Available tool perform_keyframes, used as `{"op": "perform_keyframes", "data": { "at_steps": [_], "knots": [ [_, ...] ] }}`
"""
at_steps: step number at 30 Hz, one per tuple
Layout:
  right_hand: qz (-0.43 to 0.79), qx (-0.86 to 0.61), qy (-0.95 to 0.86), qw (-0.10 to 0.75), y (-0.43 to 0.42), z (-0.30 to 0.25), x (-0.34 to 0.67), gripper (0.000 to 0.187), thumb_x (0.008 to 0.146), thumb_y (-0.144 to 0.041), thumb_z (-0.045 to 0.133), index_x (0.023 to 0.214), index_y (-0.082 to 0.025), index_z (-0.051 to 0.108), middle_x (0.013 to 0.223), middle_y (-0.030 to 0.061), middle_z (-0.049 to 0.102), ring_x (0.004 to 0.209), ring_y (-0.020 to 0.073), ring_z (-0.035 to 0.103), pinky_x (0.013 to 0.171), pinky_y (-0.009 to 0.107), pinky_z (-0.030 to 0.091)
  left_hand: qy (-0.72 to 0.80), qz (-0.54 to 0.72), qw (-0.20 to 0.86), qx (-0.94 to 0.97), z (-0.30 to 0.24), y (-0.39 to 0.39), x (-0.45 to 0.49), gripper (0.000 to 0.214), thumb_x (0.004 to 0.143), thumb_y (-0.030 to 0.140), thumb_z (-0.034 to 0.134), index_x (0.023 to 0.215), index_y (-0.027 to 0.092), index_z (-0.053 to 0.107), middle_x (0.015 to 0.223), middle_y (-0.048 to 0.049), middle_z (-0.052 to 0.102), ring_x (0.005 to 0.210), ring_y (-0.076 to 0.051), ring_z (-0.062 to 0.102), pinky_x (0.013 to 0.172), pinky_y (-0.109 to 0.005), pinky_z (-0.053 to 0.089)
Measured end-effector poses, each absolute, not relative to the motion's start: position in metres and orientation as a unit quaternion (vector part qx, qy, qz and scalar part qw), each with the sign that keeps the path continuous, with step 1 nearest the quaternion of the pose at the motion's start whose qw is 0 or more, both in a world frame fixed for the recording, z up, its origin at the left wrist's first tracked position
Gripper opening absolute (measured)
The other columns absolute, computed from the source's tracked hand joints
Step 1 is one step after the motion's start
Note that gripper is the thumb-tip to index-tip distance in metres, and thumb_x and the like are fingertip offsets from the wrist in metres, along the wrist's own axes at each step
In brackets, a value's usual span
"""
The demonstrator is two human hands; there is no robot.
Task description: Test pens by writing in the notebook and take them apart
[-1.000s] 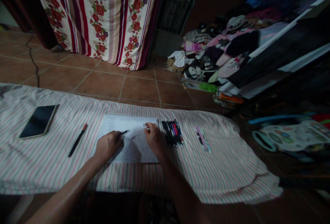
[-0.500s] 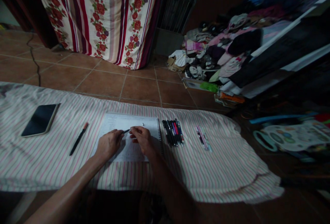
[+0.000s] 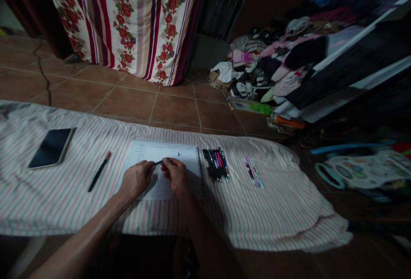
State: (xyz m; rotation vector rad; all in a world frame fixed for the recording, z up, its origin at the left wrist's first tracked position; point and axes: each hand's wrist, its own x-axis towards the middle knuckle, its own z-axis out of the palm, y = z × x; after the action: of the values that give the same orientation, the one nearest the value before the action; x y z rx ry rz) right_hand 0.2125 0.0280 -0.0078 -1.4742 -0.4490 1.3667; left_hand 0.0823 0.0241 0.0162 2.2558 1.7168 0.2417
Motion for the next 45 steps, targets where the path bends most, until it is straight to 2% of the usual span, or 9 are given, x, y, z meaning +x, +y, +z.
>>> {"op": "perform_keyframes", "data": {
  "at_steps": [14,22,29,37,45],
  "knots": [
    [0.554,-0.591,-0.181,0.557,0.033,-0.011,0.226,0.028,0.051,-0.034,0.076,0.071,-0.018,0.066,0.066,-0.0007,0.066,0.059,0.0105,0.059,0.046,0.018,0.036,0.587,0.076,0.162,0.789,0.016,0.025,0.075,0.027,0.088,0.026,0.037,0.094,0.02,0.063,0.089,-0.0057,0.067,0.079,-0.019,0.064,0.062,-0.026,0.039],
    [0.517,-0.603,-0.198,0.574,0.039,-0.013,0.257,0.027,0.055,-0.035,0.074,0.075,-0.018,0.066,0.069,0.0021,0.068,0.062,0.0124,0.061,0.048,0.02,0.038,0.573,0.065,0.185,0.796,0.016,0.027,0.061,0.027,0.087,0.025,0.038,0.095,0.019,0.064,0.09,-0.0066,0.068,0.083,-0.019,0.063,0.068,-0.026,0.041],
    [0.473,-0.611,-0.181,0.608,0.039,-0.013,0.271,0.026,0.055,-0.034,0.075,0.073,-0.018,0.066,0.069,0.0009,0.067,0.056,0.0089,0.057,0.044,0.017,0.038,0.587,0.047,0.175,0.789,0.017,0.03,0.05,0.029,0.087,0.026,0.038,0.096,0.018,0.064,0.091,-0.0075,0.068,0.084,-0.02,0.064,0.069,-0.027,0.042],
    [0.487,-0.585,-0.195,0.618,0.032,-0.019,0.245,0.022,0.057,-0.035,0.071,0.072,-0.019,0.063,0.067,0.0008,0.066,0.062,0.0135,0.061,0.056,0.025,0.049,0.615,0.044,0.152,0.773,0.015,0.033,0.045,0.029,0.087,0.027,0.037,0.097,0.02,0.064,0.092,-0.0074,0.069,0.083,-0.021,0.065,0.067,-0.028,0.042],
    [0.52,-0.573,-0.189,0.604,0.022,-0.027,0.235,0.027,0.051,-0.033,0.074,0.069,-0.017,0.062,0.066,0.0021,0.066,0.065,0.0154,0.063,0.064,0.029,0.052,0.599,0.055,0.164,0.782,0.015,0.031,0.055,0.029,0.087,0.027,0.036,0.093,0.018,0.063,0.09,-0.0074,0.067,0.082,-0.019,0.064,0.065,-0.026,0.041]
  ]
}}
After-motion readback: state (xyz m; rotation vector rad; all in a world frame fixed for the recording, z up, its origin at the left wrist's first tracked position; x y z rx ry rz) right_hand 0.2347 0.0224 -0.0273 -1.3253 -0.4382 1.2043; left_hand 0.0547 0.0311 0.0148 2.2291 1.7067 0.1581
